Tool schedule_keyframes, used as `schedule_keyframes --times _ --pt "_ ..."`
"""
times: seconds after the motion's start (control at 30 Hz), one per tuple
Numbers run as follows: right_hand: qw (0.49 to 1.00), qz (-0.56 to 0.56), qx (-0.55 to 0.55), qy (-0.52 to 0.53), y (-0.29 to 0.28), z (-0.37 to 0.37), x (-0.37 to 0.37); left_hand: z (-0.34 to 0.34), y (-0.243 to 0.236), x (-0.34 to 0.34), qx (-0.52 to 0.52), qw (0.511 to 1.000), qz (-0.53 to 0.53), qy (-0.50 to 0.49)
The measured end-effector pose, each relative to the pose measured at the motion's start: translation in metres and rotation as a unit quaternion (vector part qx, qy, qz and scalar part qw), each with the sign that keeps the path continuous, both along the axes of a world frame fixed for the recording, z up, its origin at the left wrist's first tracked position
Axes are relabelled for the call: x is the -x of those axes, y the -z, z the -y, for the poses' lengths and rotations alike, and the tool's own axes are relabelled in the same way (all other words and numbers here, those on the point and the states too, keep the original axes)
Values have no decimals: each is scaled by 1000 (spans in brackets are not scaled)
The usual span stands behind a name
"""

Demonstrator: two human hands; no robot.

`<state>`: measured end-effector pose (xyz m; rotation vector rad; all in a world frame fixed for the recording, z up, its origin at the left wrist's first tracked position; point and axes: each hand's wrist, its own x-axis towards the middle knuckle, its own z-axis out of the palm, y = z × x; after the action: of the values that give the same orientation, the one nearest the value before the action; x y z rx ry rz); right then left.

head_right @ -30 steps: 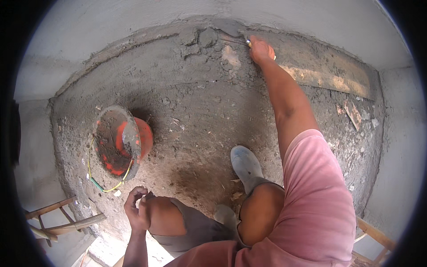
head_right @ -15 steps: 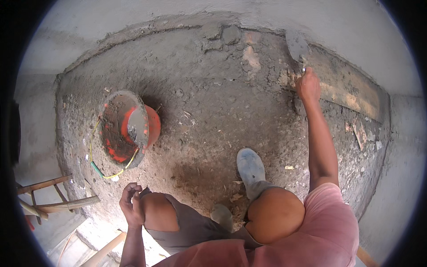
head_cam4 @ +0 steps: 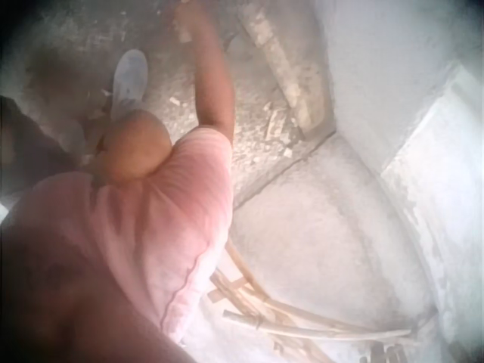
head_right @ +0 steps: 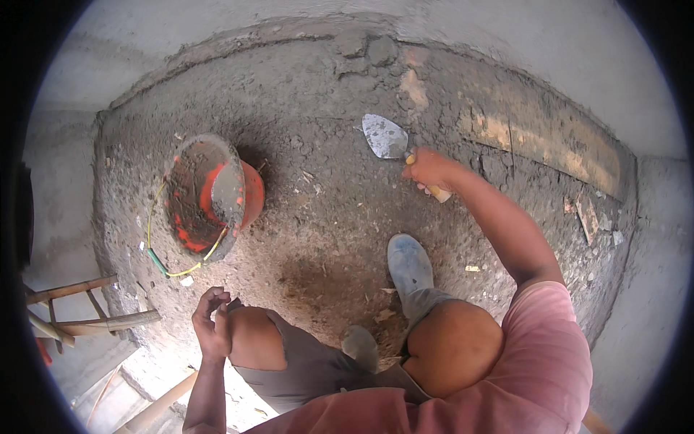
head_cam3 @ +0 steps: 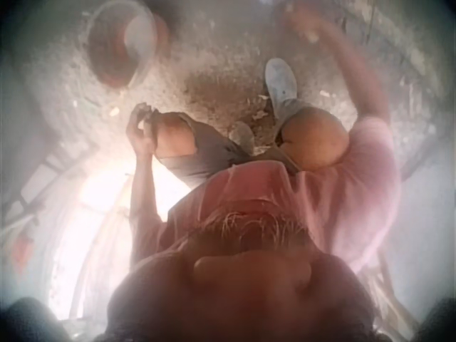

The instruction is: The person uses a trowel to apply wet concrete from a bucket to the base of a wall and smooths it across the floor surface.

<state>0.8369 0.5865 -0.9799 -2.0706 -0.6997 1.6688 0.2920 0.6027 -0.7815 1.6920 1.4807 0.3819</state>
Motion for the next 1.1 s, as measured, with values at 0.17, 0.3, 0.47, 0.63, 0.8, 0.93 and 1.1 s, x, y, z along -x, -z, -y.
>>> schedule_keyframes --times 0.17,0.3,0.47,0.63,0.8,0.93,1.1 --pt "999 42 10 23 -1 -61 3 9 -5 0 3 999 2 -36" --pt "996 60 -33 64 21 -135 6 16 -11 -2 2 999 -9 -53" --pt "987 95 -63 113 24 -197 11 21 -19 -3 3 998 -16 -59" --pt "975 179 -98 89 37 -195 10 26 -22 13 1 996 -23 -82" --pt "970 202 -115 67 34 -182 9 28 -21 17 30 992 19 -124" --pt "967 192 -148 82 16 -164 -6 10 11 47 171 923 155 -310" --pt "945 265 -185 -48 -50 -158 10 10 173 176 104 915 -108 -374"
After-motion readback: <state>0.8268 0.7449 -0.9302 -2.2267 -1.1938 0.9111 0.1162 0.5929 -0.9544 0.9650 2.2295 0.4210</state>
